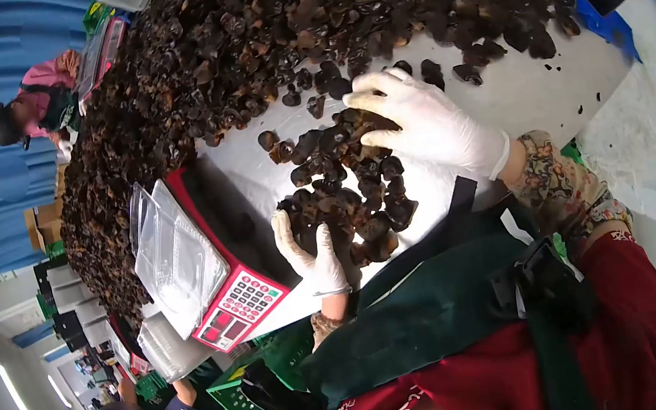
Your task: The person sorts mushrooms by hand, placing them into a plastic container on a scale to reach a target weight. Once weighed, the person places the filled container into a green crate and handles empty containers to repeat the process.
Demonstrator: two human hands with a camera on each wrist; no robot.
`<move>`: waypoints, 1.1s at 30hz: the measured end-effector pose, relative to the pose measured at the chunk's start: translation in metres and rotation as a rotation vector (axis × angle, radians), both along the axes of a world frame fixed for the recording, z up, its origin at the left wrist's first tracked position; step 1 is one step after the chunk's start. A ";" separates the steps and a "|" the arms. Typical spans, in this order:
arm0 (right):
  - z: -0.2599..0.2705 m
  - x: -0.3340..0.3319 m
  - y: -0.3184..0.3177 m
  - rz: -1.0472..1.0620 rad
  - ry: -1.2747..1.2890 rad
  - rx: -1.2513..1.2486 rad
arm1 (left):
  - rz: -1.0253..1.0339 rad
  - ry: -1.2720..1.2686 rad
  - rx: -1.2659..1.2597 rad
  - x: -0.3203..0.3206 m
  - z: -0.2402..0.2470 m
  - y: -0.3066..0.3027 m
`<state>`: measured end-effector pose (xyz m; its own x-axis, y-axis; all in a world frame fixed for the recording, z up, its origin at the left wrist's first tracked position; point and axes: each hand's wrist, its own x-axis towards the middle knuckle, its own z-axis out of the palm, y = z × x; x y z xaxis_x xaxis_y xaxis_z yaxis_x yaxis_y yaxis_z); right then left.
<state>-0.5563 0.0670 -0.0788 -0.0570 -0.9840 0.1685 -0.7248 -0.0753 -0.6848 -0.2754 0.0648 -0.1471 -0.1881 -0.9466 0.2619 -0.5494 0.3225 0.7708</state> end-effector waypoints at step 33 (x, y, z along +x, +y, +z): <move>0.008 0.067 0.034 0.714 0.227 -0.061 | -0.136 -0.101 -0.066 0.051 -0.013 0.046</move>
